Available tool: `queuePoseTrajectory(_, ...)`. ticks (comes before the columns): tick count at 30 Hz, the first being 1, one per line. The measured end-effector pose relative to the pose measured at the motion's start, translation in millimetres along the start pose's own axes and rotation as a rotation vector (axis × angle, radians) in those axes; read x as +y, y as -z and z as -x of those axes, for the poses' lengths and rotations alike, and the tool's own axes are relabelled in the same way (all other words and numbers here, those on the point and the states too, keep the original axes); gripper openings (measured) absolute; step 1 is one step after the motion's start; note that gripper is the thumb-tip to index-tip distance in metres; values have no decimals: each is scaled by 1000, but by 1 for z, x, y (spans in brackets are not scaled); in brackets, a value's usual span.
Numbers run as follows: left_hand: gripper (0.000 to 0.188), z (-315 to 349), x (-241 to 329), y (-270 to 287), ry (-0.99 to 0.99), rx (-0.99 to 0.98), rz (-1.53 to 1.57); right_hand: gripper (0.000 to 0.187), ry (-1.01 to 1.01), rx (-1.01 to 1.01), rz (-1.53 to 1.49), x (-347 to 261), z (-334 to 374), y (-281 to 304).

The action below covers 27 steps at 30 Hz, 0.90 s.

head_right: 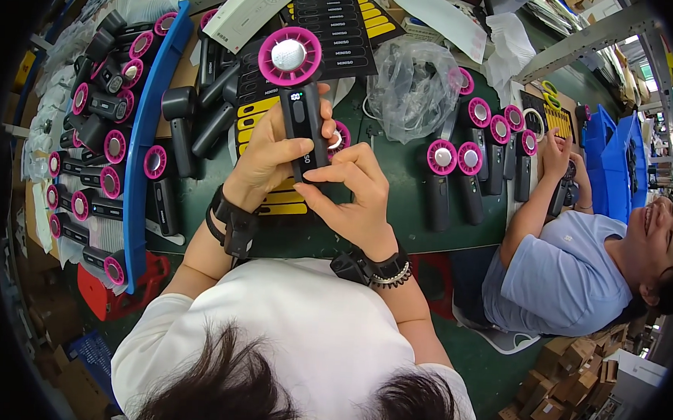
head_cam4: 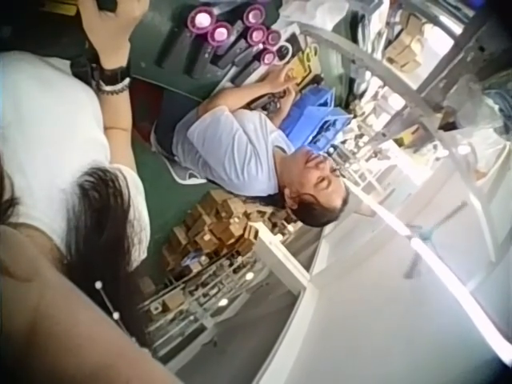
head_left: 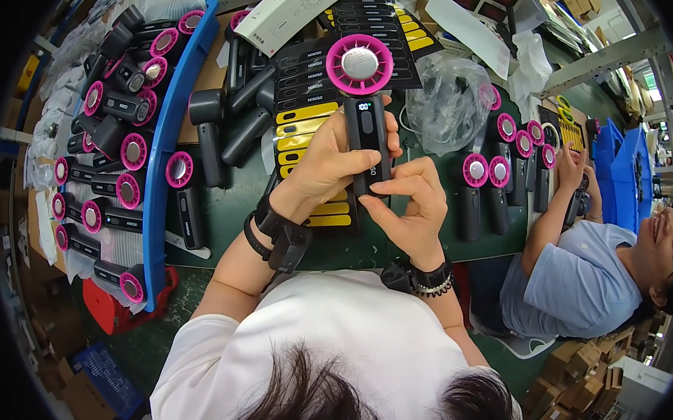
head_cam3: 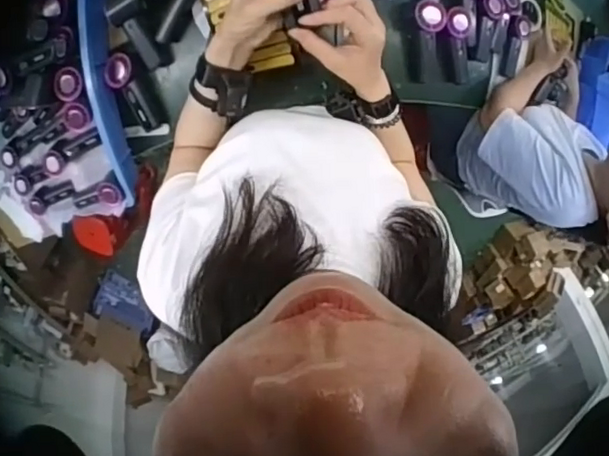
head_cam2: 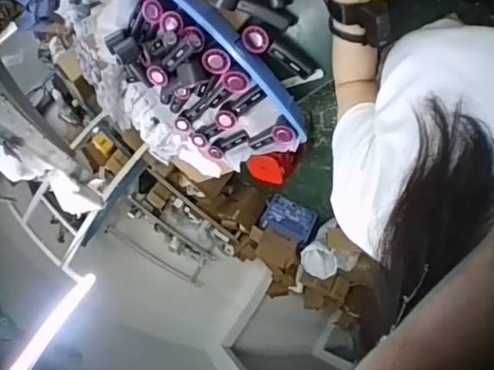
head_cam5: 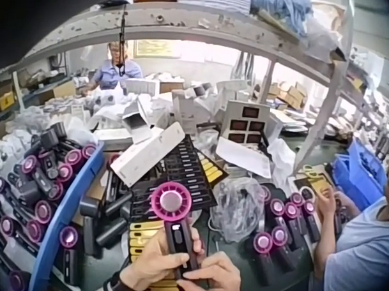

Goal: Assembling, inspecting, and labeling hair dryer units on a factory production line.

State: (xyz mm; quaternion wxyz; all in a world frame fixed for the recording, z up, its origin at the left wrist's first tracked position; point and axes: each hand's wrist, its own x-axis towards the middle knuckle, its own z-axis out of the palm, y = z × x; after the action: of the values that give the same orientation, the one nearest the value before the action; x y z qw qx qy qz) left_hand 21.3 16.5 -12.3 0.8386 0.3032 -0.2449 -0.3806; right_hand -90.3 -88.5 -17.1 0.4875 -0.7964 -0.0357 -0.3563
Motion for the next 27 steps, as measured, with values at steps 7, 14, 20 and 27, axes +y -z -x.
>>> queuePoseTrajectory(7, 70, 0, 2, 1, 30, -7, 31, 25, 8, -21, 2, 2, 0, 3)
queuePoseTrajectory(14, 75, 1, 1, 3, 50, -29, 101, 25, 19, -25, 4, 2, 0, 3)
queuePoseTrajectory(20, 77, 1, 2, 3, 51, -51, 102, 21, -9, -8, -8, 1, 1, 3)
queuePoseTrajectory(27, 78, 2, 1, -3, 48, -38, 53, 35, -86, 2, -324, 7, -9, 11)
